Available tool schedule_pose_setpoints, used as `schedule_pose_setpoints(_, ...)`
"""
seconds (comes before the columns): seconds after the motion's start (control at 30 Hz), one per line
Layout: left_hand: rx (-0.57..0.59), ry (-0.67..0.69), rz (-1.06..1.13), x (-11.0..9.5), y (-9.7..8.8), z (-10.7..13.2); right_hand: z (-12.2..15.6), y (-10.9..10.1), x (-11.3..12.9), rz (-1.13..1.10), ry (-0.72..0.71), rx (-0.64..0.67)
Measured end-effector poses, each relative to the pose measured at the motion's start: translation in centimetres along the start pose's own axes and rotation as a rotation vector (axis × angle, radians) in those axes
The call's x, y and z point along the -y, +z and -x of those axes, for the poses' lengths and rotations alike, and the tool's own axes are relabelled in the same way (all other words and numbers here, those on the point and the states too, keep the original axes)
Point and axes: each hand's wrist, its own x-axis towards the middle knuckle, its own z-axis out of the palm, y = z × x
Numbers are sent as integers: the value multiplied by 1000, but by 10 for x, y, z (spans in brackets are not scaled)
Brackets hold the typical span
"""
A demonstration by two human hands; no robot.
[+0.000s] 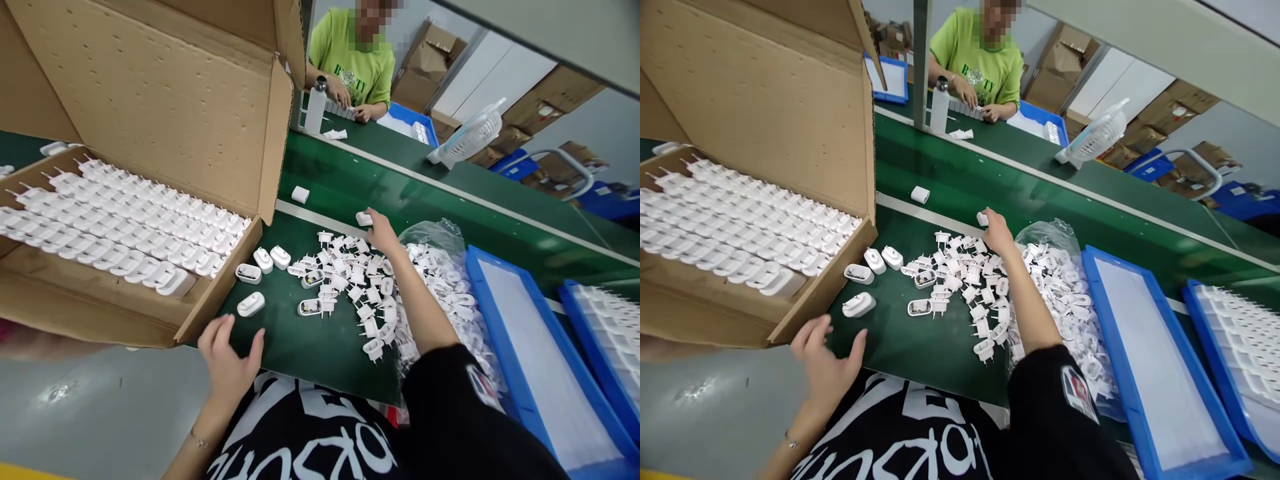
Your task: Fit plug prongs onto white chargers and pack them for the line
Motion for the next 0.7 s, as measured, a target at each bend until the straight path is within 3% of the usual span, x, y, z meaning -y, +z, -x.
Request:
schedule_pose_setpoints(0.03,-70,33,-12,-1,-3,5,-17,1,-12,9,1,31)
schedule_pose_setpoints(0.1,-74,120,36,-4,-9,15,-38,2,-27,7,-7,79)
schedule_pose_setpoints(0.17,55,165,157,-11,-13,22,-43,-3,-31,3,-22,99)
schedule_pose_setpoints(0.23,224,169,335,-19,-14,21,-30,-13,-22,-13,-52,90)
schedule_pose_setpoints(0.33,586,56,625,-36,-10,9,28,-29,16,-106,-206,123)
schedule_pose_setpoints(0.43,929,-105,856,-54,0,-3,112,-36,74,-295,-541,415)
schedule_pose_setpoints(0.53,1082,-134,936,-62,11,-8,165,-29,113,-356,-687,650)
schedule_pose_setpoints(0.6,1070,-156,868,-59,17,-8,167,-20,114,-387,-642,606)
schedule_pose_setpoints(0.7,918,-167,705,-47,21,-4,131,-6,84,-239,-434,261)
